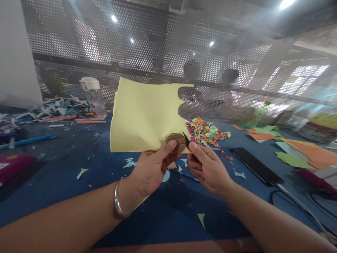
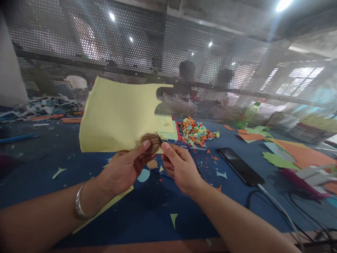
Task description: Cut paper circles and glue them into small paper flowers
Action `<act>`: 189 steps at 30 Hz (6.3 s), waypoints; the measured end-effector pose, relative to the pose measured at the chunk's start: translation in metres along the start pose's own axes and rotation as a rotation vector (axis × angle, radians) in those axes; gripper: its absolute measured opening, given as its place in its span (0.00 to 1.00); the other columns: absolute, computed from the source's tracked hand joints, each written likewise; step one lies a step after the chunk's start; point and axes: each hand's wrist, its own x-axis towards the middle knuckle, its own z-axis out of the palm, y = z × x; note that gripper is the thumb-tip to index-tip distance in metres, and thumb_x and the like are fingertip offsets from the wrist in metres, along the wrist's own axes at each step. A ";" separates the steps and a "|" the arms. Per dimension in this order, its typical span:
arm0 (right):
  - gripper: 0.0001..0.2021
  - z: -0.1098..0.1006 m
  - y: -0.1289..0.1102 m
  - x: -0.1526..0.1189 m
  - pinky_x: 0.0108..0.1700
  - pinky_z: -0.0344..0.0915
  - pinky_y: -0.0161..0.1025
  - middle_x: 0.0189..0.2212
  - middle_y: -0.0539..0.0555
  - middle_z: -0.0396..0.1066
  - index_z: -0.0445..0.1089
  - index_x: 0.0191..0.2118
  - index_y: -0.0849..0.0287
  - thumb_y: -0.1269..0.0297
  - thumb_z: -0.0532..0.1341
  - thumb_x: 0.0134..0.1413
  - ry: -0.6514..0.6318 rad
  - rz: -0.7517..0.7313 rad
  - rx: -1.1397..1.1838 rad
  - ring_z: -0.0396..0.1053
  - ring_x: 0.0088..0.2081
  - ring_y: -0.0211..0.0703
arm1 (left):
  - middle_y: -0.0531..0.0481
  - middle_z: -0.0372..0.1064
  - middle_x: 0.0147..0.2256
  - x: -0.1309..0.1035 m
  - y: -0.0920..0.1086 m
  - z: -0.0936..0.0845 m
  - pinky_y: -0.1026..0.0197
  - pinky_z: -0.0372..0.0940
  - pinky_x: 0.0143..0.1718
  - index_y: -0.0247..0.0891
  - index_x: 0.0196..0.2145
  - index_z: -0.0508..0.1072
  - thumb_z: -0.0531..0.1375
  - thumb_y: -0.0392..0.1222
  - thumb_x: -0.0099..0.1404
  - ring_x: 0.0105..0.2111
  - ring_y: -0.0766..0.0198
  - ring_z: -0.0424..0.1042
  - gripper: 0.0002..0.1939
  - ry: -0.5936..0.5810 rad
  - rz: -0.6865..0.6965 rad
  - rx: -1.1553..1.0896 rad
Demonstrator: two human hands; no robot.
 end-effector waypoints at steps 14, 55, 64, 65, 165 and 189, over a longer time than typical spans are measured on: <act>0.25 -0.008 -0.004 0.003 0.14 0.37 0.27 0.14 0.39 0.45 0.61 0.23 0.58 0.41 0.66 0.51 -0.018 -0.062 -0.149 0.40 0.14 0.25 | 0.45 0.81 0.41 0.013 0.007 -0.009 0.60 0.73 0.44 0.37 0.37 0.82 0.72 0.40 0.53 0.40 0.60 0.78 0.12 -0.094 0.109 0.161; 0.25 -0.015 -0.002 0.006 0.17 0.33 0.33 0.15 0.40 0.42 0.60 0.22 0.57 0.41 0.63 0.55 -0.044 -0.140 -0.429 0.37 0.16 0.27 | 0.42 0.79 0.43 0.025 0.020 -0.021 0.55 0.67 0.51 0.36 0.40 0.81 0.67 0.38 0.56 0.44 0.56 0.75 0.13 -0.245 0.368 0.598; 0.24 -0.012 -0.004 0.004 0.18 0.34 0.34 0.15 0.40 0.43 0.62 0.24 0.57 0.40 0.63 0.53 0.000 -0.140 -0.375 0.38 0.17 0.28 | 0.46 0.75 0.27 0.025 0.018 -0.018 0.57 0.68 0.38 0.34 0.26 0.79 0.66 0.37 0.52 0.31 0.59 0.72 0.03 -0.106 0.272 0.557; 0.23 -0.012 -0.003 0.005 0.18 0.36 0.34 0.15 0.41 0.44 0.64 0.25 0.57 0.41 0.63 0.54 0.016 -0.173 -0.393 0.39 0.17 0.29 | 0.46 0.75 0.28 0.025 0.016 -0.018 0.56 0.68 0.39 0.35 0.27 0.79 0.65 0.37 0.53 0.31 0.59 0.73 0.03 -0.149 0.264 0.552; 0.25 -0.026 -0.006 0.009 0.19 0.36 0.33 0.13 0.40 0.44 0.63 0.23 0.58 0.41 0.61 0.56 0.020 -0.167 -0.548 0.39 0.17 0.29 | 0.52 0.70 0.31 0.029 0.016 -0.026 0.60 0.61 0.35 0.35 0.34 0.73 0.71 0.39 0.55 0.28 0.69 0.66 0.12 -0.357 0.081 0.421; 0.25 -0.030 -0.009 0.009 0.19 0.37 0.34 0.14 0.41 0.45 0.63 0.23 0.58 0.41 0.59 0.59 -0.051 -0.224 -0.607 0.39 0.17 0.29 | 0.51 0.74 0.30 0.027 0.025 -0.024 0.64 0.57 0.30 0.37 0.33 0.81 0.70 0.38 0.55 0.28 0.70 0.65 0.07 -0.399 0.002 0.497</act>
